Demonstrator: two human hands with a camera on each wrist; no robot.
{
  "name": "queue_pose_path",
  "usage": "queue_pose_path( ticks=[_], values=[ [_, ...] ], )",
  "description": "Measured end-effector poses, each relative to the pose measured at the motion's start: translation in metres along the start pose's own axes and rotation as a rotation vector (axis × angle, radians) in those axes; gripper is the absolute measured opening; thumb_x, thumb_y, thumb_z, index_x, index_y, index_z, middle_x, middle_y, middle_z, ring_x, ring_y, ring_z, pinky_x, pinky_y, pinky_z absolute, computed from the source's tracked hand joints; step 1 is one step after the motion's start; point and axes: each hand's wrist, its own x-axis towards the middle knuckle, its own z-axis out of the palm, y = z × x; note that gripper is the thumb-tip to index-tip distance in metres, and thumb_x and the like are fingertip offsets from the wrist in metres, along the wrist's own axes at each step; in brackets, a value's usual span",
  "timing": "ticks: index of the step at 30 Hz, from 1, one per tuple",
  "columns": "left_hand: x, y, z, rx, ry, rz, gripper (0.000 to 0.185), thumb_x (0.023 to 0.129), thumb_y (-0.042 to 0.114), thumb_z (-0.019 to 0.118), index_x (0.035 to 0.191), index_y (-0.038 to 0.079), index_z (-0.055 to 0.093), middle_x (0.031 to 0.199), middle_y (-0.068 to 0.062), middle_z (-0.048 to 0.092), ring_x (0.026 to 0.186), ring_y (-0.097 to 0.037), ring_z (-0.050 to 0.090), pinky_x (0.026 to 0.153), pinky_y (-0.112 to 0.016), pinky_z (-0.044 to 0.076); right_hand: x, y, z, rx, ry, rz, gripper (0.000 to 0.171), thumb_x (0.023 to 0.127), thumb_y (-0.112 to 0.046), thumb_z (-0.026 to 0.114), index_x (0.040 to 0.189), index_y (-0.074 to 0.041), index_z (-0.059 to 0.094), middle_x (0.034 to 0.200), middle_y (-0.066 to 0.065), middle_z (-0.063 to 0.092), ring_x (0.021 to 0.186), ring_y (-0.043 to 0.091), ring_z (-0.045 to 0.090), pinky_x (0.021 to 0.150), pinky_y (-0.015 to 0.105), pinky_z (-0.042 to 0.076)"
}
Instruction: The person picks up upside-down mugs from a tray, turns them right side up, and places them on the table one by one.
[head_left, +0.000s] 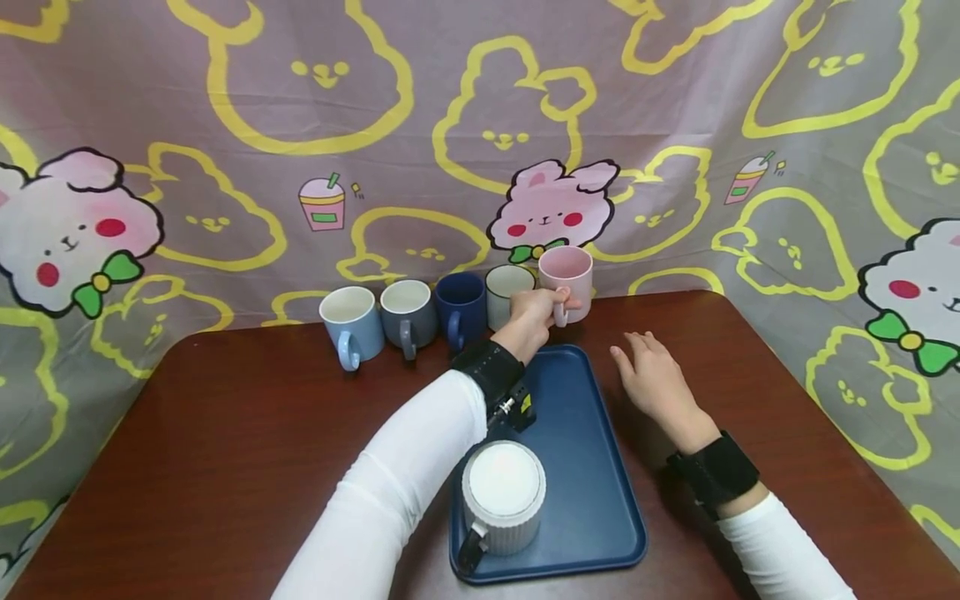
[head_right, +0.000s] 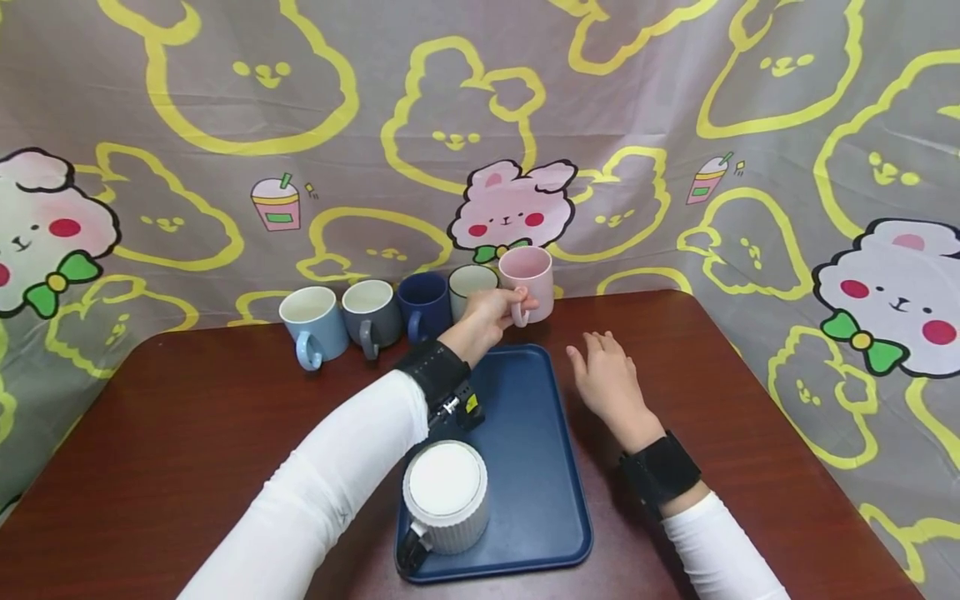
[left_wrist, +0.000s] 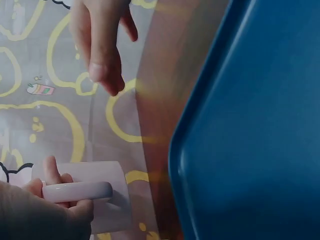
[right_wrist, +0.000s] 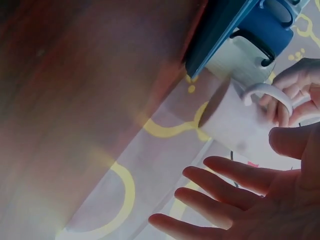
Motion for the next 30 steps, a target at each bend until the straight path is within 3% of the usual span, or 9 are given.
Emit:
queue_pose_path(
  ticks=[4, 11, 18, 25, 30],
  values=[
    [0.005, -0.005, 0.0, -0.013, -0.013, -0.031, 0.024, 0.088, 0.007, 0.065, 0.108, -0.005, 0.066, 0.099, -0.022, 0.068, 0.105, -0.025, 0.066, 0.1, -0.036, 0.045, -0.004, 0.004, -0.002, -0.019, -0.011, 0.001, 0.05, 0.1, -0.026, 0.045, 0.131, 0.013, 0.045, 0.134, 0.034, 0.045, 0.133, 0.048, 0.034, 0.106, 0.059, 0.031],
    [0.013, -0.012, -0.001, -0.052, 0.003, -0.046, 0.025, 0.087, 0.003, 0.065, 0.11, -0.007, 0.065, 0.107, -0.023, 0.067, 0.101, -0.028, 0.066, 0.096, -0.034, 0.048, -0.008, 0.006, -0.004, -0.024, -0.031, -0.006, 0.05, 0.1, -0.026, 0.047, 0.131, 0.013, 0.045, 0.134, 0.035, 0.045, 0.133, 0.049, 0.033, 0.105, 0.06, 0.031],
    [0.019, -0.018, -0.004, -0.042, -0.001, -0.062, 0.023, 0.088, 0.003, 0.065, 0.108, -0.007, 0.066, 0.105, -0.023, 0.066, 0.104, -0.028, 0.065, 0.099, -0.031, 0.046, -0.012, 0.004, -0.006, -0.027, -0.048, -0.008, 0.049, 0.099, -0.024, 0.048, 0.131, 0.013, 0.045, 0.134, 0.035, 0.044, 0.133, 0.05, 0.033, 0.105, 0.061, 0.03],
    [0.021, -0.025, -0.005, 0.018, 0.026, -0.074, 0.024, 0.088, 0.006, 0.065, 0.109, -0.006, 0.065, 0.103, -0.023, 0.066, 0.114, -0.025, 0.061, 0.108, -0.034, 0.036, -0.015, 0.005, -0.007, -0.043, -0.065, -0.004, 0.05, 0.1, -0.026, 0.046, 0.132, 0.013, 0.044, 0.136, 0.035, 0.043, 0.133, 0.05, 0.031, 0.105, 0.062, 0.029],
    [0.021, -0.029, -0.005, 0.015, 0.032, -0.062, 0.026, 0.087, 0.004, 0.065, 0.111, -0.009, 0.063, 0.102, -0.024, 0.066, 0.11, -0.025, 0.063, 0.104, -0.033, 0.041, -0.017, 0.008, -0.011, -0.054, -0.086, 0.023, 0.051, 0.1, -0.026, 0.045, 0.134, 0.012, 0.043, 0.138, 0.036, 0.04, 0.134, 0.051, 0.029, 0.105, 0.064, 0.028]
  ],
)
